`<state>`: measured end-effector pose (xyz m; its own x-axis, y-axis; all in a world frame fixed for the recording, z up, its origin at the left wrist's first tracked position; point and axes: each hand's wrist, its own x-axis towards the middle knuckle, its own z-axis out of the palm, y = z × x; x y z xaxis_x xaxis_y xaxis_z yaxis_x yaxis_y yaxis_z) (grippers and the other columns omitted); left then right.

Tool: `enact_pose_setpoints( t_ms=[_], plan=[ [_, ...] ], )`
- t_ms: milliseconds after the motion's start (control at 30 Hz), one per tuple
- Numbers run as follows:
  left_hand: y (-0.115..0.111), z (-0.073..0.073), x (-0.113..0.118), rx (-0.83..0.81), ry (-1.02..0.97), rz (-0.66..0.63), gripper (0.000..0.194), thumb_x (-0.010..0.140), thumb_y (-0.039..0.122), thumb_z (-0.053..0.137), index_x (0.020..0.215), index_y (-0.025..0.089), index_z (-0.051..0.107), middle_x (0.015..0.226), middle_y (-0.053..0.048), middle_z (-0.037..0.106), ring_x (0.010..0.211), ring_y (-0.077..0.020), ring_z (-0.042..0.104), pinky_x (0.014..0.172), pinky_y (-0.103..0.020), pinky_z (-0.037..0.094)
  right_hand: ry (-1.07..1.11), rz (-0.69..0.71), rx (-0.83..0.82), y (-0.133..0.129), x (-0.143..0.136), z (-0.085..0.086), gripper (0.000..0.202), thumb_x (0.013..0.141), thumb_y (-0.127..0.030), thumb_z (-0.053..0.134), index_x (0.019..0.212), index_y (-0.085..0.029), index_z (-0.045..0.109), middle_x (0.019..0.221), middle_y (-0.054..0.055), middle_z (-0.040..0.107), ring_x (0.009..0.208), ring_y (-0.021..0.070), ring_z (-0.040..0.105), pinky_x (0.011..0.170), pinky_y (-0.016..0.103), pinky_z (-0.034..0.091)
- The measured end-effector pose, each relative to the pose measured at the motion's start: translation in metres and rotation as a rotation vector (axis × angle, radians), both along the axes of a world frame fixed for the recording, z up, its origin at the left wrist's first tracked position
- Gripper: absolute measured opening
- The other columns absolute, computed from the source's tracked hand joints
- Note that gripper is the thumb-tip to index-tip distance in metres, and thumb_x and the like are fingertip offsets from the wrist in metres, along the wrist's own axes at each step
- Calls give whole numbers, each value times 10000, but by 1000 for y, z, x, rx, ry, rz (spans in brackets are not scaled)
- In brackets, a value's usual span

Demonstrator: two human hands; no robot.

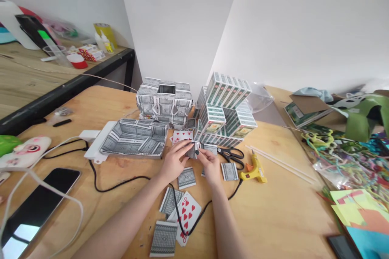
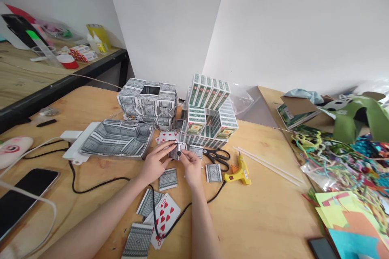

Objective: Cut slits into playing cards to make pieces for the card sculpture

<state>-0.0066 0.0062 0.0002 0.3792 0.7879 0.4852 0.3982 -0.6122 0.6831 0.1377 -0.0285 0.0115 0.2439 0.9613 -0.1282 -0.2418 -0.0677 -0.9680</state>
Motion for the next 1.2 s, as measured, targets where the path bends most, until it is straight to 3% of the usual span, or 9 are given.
enact_pose_setpoints(
  t_ms=[267,500,767,1033,1200],
  plan=[
    [0,0,0,3,-36,-27,533,728,31,507,1201,278,497,1240,-40,515,1165,-203,455,998,-428,384,112,94,13,4,9,-8,282,601,-371,710,821,-197,679,823,35,687,731,179,606,722,339,475],
    [-1,2,0,-5,-33,-17,526,732,35,503,1199,277,498,1243,-38,512,1165,-200,454,1001,-426,380,186,217,56,2,4,-4,287,691,-398,638,900,-206,683,938,68,679,874,224,611,801,412,473],
    [-1,2,-1,17,-10,-4,539,721,22,505,1201,266,495,1235,-43,518,1157,-201,461,995,-419,391,277,178,3,2,3,-6,282,670,-369,666,898,-205,694,966,53,680,892,223,613,828,410,470],
    [-1,0,-1,81,1,0,531,710,13,516,1181,259,510,1204,-42,542,1140,-199,481,978,-419,418,68,117,34,3,1,-13,274,701,-370,633,904,-198,698,887,34,696,826,207,616,817,358,457],
    [-1,0,0,68,14,7,540,698,7,525,1179,253,513,1202,-45,546,1134,-201,488,978,-419,421,-115,97,52,2,1,-9,275,742,-374,576,909,-189,692,844,26,696,776,201,611,753,335,465]
  ],
)
